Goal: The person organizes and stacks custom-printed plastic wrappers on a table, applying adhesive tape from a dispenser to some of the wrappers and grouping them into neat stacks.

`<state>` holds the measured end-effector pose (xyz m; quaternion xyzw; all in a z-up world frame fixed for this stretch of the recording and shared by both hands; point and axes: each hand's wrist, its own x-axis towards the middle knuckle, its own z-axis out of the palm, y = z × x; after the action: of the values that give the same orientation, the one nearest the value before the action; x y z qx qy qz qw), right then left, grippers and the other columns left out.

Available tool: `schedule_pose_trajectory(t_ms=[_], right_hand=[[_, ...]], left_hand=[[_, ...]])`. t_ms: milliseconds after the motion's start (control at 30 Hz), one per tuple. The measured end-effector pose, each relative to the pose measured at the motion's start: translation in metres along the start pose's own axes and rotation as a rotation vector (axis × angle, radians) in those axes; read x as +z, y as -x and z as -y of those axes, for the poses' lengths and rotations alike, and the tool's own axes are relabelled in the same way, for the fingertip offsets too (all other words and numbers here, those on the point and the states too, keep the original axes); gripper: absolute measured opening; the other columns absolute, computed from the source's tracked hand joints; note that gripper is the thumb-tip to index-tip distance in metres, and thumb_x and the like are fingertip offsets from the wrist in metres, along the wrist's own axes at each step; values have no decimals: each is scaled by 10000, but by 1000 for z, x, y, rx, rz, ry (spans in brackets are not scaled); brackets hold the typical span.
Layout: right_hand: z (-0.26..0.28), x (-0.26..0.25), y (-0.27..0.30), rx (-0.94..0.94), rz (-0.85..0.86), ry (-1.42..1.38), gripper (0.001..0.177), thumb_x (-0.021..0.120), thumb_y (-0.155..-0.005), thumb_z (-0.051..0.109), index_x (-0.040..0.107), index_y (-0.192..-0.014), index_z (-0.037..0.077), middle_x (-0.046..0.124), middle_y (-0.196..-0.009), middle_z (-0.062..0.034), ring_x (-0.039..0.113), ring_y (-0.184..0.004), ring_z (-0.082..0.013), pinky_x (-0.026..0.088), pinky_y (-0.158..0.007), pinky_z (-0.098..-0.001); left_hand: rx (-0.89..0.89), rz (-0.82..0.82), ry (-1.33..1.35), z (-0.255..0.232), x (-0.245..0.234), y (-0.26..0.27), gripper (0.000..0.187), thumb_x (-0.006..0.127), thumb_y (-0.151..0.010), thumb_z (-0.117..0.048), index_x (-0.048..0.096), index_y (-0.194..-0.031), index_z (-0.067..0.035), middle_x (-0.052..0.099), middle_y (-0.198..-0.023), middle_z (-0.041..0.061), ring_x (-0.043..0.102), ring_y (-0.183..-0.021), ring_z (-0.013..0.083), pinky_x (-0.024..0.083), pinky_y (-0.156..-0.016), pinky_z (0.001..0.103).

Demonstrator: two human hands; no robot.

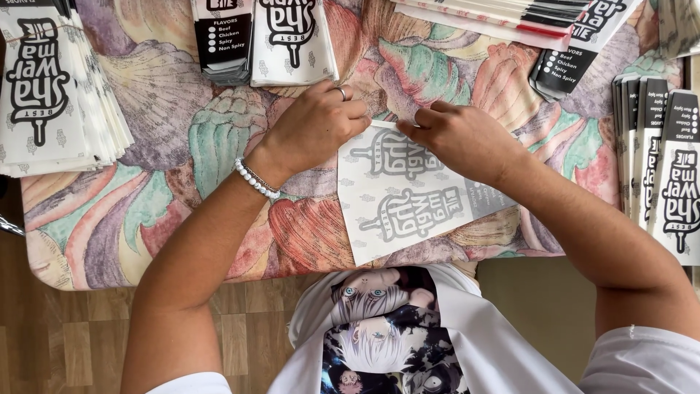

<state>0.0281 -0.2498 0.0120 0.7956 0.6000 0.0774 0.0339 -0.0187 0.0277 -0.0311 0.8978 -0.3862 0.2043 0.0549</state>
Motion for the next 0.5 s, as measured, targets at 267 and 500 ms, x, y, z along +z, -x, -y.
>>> schedule_pose_trajectory(t_ms=[267, 500], right_hand=[[8, -20, -11, 39, 75, 15, 224, 574, -1024, 145, 713, -1194, 194, 631, -794, 0, 670, -751, -166, 598, -661, -301], [8, -25, -9, 51, 104, 10, 271, 569, -1011, 113, 690, -1231, 214, 650, -846, 0, 693, -810, -170, 612, -699, -294]], left_hand=[[27, 16, -27, 2, -1, -1, 220, 545, -1023, -104, 696, -890, -195, 535, -820, -59, 585, -927, 154, 477, -830, 333], [-129, 93, 44, 5, -19, 33, 161, 598, -946, -33, 746, -916, -89, 612, -888, 38, 625, -1000, 225, 514, -828, 363]])
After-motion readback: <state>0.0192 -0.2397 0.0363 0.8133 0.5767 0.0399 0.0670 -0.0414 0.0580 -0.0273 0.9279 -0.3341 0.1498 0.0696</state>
